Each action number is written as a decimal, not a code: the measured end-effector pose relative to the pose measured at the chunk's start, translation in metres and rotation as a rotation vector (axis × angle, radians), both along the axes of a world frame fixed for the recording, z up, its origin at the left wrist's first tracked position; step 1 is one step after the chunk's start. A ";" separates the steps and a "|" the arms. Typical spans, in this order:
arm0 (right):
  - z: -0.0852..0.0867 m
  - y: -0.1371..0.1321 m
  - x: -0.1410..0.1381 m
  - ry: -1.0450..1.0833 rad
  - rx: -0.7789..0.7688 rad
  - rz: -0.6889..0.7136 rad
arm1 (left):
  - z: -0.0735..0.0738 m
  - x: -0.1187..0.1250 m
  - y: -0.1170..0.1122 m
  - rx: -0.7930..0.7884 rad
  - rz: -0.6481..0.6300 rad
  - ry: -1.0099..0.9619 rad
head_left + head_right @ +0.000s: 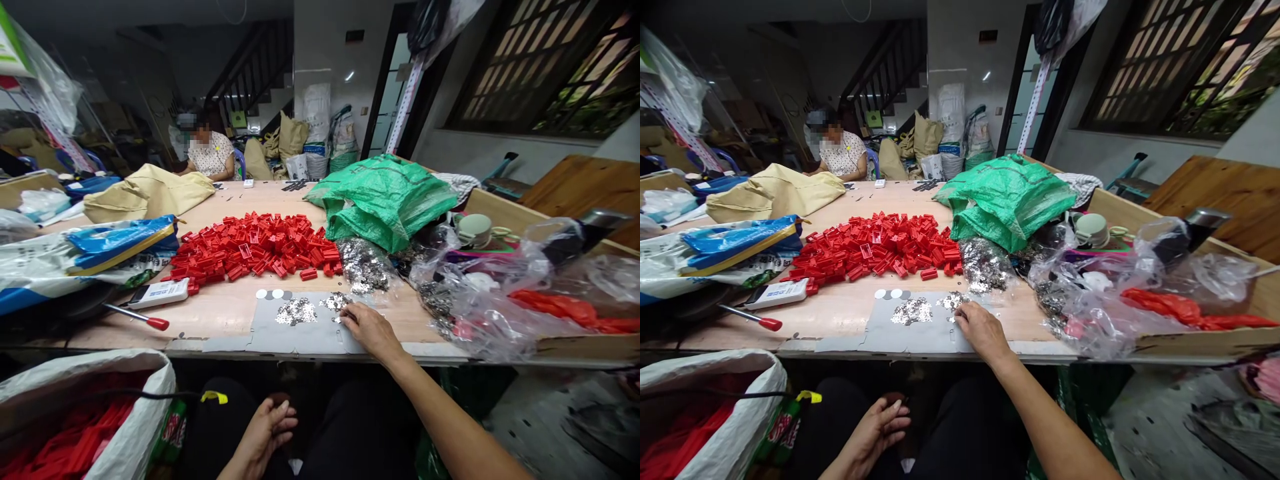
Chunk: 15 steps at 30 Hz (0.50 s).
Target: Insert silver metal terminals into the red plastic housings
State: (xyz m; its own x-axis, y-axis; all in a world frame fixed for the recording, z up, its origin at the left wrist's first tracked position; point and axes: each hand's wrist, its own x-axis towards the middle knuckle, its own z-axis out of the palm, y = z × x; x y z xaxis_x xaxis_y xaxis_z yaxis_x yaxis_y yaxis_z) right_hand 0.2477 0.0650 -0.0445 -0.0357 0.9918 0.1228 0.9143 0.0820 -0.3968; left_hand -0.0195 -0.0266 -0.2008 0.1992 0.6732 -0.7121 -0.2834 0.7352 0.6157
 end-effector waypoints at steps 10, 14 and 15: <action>0.005 0.005 -0.015 -0.093 0.019 0.115 | 0.001 0.000 0.000 0.024 -0.005 -0.002; 0.006 0.005 -0.012 -0.022 0.072 0.091 | 0.001 0.001 0.000 0.095 -0.053 -0.013; 0.007 0.004 -0.011 0.031 0.079 0.082 | 0.004 0.002 0.001 0.131 -0.071 -0.022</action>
